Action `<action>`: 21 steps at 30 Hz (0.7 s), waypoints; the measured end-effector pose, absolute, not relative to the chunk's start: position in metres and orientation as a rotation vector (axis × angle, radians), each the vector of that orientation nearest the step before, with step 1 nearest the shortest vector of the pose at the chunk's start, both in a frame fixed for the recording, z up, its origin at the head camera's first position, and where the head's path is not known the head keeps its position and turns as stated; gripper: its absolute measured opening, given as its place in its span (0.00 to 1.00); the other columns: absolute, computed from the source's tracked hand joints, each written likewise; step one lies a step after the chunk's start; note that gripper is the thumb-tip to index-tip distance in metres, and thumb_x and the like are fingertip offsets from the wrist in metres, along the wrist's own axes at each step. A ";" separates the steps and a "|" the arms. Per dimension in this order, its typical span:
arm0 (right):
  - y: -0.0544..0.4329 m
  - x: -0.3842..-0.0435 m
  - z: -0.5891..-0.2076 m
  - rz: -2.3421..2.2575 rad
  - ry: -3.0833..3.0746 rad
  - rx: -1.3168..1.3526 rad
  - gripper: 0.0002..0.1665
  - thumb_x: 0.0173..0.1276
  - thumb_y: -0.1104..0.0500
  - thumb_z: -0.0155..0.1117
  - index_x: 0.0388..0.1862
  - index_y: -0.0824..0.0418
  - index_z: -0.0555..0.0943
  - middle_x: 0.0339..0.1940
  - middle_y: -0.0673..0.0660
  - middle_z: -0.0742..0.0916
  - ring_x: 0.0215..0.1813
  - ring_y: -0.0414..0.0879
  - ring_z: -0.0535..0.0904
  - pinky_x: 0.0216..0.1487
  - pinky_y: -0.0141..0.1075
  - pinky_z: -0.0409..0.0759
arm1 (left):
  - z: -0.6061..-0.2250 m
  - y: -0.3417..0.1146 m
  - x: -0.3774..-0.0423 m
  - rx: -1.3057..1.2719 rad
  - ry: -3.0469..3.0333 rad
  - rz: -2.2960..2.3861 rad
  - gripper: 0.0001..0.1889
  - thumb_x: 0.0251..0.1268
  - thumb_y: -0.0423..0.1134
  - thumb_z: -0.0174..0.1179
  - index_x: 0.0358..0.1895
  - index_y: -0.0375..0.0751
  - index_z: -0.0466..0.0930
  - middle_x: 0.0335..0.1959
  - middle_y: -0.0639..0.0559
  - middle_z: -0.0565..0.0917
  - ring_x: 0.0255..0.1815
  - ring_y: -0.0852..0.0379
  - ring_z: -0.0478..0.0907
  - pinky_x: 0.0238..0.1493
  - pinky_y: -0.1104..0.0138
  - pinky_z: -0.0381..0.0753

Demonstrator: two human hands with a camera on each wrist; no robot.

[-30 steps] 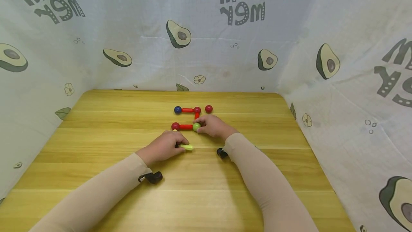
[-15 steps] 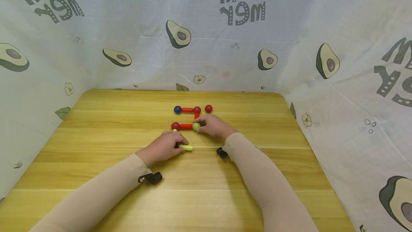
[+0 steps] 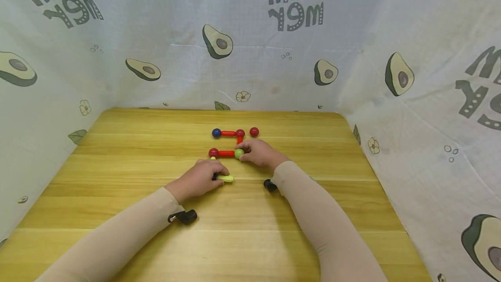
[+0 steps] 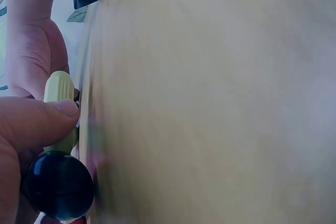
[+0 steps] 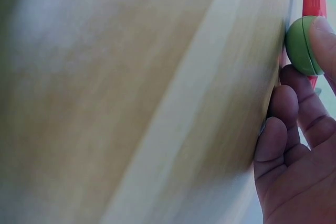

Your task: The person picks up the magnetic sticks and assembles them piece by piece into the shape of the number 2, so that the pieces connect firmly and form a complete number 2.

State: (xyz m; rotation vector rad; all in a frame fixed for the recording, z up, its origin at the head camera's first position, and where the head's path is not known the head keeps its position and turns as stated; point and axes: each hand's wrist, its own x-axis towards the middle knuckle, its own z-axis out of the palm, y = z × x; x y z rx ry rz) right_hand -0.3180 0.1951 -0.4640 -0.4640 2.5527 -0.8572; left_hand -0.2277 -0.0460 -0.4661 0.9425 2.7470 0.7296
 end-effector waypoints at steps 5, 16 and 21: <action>0.195 -0.318 -0.464 -0.863 2.554 -0.464 0.25 0.74 0.57 0.71 0.69 0.52 0.83 0.64 0.54 0.87 0.58 0.51 0.80 0.73 0.50 0.75 | -0.465 -0.044 -0.226 0.913 2.754 0.691 0.12 0.71 0.39 0.70 0.55 0.49 0.89 0.52 0.56 0.88 0.58 0.53 0.83 0.62 0.48 0.75; 0.195 -0.317 -0.465 -0.897 2.540 -0.461 0.25 0.74 0.57 0.71 0.69 0.53 0.83 0.63 0.54 0.88 0.58 0.50 0.80 0.74 0.50 0.75 | -0.469 -0.043 -0.227 0.934 2.742 0.700 0.13 0.72 0.37 0.69 0.56 0.45 0.88 0.53 0.53 0.88 0.57 0.53 0.82 0.67 0.57 0.80; 0.195 -0.316 -0.466 -0.901 2.539 -0.472 0.25 0.74 0.57 0.71 0.69 0.53 0.83 0.62 0.54 0.88 0.58 0.50 0.80 0.74 0.50 0.75 | -0.469 -0.043 -0.226 0.929 2.747 0.696 0.13 0.71 0.37 0.69 0.56 0.45 0.88 0.54 0.52 0.88 0.59 0.52 0.82 0.68 0.56 0.78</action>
